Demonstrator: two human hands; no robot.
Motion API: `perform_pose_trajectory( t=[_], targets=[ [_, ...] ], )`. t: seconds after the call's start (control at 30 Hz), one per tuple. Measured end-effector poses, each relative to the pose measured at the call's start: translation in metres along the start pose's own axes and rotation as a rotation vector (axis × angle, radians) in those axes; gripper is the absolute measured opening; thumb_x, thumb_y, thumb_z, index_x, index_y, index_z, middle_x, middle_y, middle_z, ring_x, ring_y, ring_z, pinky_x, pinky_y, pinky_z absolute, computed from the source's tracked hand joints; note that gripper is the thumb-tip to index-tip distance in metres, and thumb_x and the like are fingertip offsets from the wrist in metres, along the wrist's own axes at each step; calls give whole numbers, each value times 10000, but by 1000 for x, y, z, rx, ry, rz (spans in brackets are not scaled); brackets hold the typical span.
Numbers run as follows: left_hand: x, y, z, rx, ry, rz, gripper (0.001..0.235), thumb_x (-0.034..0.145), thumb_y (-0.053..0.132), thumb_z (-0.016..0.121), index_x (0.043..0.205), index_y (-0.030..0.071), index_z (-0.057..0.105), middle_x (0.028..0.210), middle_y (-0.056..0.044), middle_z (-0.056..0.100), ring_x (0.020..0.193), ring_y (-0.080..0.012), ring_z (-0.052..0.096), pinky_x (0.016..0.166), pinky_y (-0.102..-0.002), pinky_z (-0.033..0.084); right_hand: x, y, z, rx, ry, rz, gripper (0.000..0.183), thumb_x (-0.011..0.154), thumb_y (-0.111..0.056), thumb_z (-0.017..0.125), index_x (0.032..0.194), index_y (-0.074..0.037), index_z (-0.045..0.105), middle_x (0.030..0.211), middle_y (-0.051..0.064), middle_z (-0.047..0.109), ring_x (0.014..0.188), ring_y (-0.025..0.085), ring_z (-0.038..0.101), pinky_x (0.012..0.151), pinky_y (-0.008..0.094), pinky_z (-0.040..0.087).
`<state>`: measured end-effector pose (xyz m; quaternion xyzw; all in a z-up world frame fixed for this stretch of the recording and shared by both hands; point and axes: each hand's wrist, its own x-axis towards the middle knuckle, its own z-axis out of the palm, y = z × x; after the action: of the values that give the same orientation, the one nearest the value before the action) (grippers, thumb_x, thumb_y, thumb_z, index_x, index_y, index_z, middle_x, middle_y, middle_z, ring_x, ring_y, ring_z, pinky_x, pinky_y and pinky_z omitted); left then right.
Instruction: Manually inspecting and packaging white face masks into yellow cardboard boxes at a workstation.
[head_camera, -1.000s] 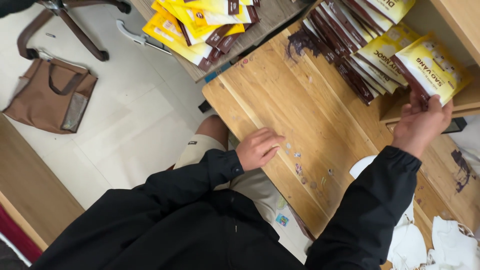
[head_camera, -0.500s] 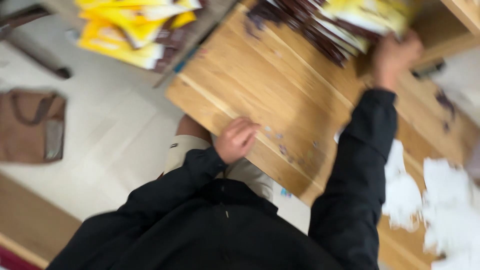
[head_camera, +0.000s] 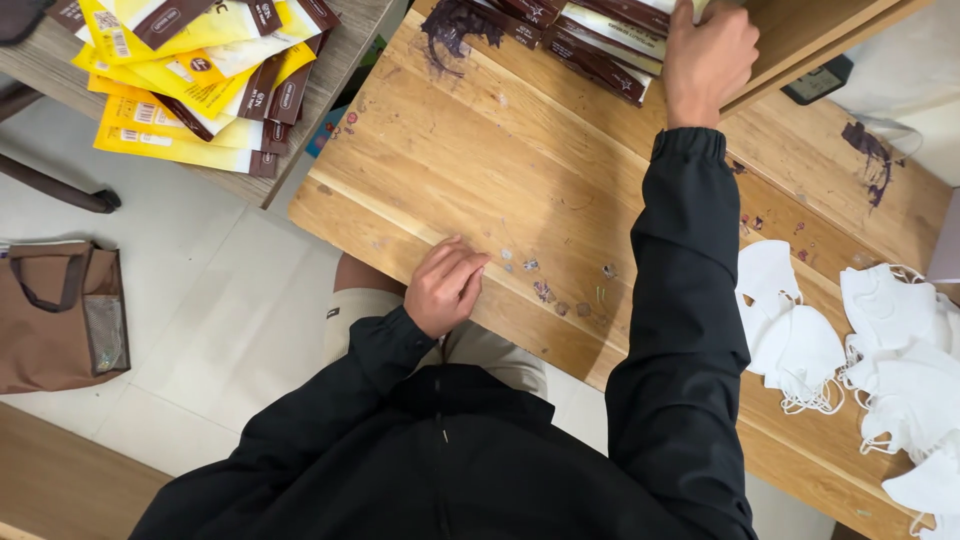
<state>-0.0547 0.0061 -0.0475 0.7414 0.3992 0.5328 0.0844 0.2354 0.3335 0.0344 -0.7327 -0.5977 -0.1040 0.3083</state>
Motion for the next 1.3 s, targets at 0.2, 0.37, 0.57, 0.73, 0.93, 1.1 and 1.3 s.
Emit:
perform_pose_trajectory(
  t=[0.2, 0.37, 0.57, 0.73, 0.93, 1.1, 1.3],
  targets=[
    [-3, -1, 2, 14, -8, -3, 116, 995, -29, 594, 1061, -39, 690, 925, -176, 712, 866, -314, 669, 986, -530, 568, -4, -7, -2, 258, -4, -56, 373, 945, -256, 804, 1169, -45, 592, 760, 36, 711, 604, 222, 692, 528, 435, 554],
    [-4, -3, 3, 11, -10, -3, 113, 983, -38, 601, 1053, -37, 690, 906, -172, 708, 855, -307, 668, 998, -532, 563, -1, 3, -1, 476, -29, 20, 340, 935, -92, 842, 1216, -56, 654, 584, -85, 505, 493, 74, 431, 538, 324, 448],
    [-3, -1, 3, 20, -1, 2, 110, 970, -55, 612, 1044, -37, 691, 875, -165, 701, 826, -298, 661, 990, -526, 565, -3, -8, -16, 574, -95, 137, 349, 917, -172, 799, 1219, -75, 654, 582, -92, 453, 548, 93, 442, 585, 330, 442],
    [-4, 0, 2, 18, -7, -1, 105, 975, -53, 614, 1044, -32, 692, 884, -164, 702, 833, -294, 664, 996, -525, 560, 11, 3, 8, 930, -81, 155, 339, 892, -253, 890, 1127, -99, 700, 1117, 54, 739, 1081, 235, 700, 964, 393, 520],
    [-2, 0, 2, 30, -8, 3, 112, 984, -38, 602, 1045, -30, 696, 869, -157, 693, 831, -296, 658, 1000, -521, 555, 8, -9, -9, 813, -210, 441, 526, 819, -324, 817, 1218, -68, 589, 1170, 87, 736, 1113, 227, 723, 873, 337, 635],
    [-4, -1, 3, 35, 3, 6, 102, 968, -54, 623, 1031, -24, 698, 874, -155, 707, 820, -288, 664, 990, -518, 560, 2, -35, -35, 874, -310, 570, 609, 899, -248, 721, 1418, -92, 444, 1389, 81, 550, 974, 180, 781, 527, 176, 789],
    [-4, -1, 3, 26, 9, 1, 102, 975, -44, 614, 1031, -24, 697, 851, -153, 694, 817, -293, 658, 995, -527, 558, -3, -53, -58, 899, -285, 650, 577, 925, -104, 723, 1434, -60, 456, 1426, 125, 553, 776, 126, 756, 522, 148, 729]
  ],
)
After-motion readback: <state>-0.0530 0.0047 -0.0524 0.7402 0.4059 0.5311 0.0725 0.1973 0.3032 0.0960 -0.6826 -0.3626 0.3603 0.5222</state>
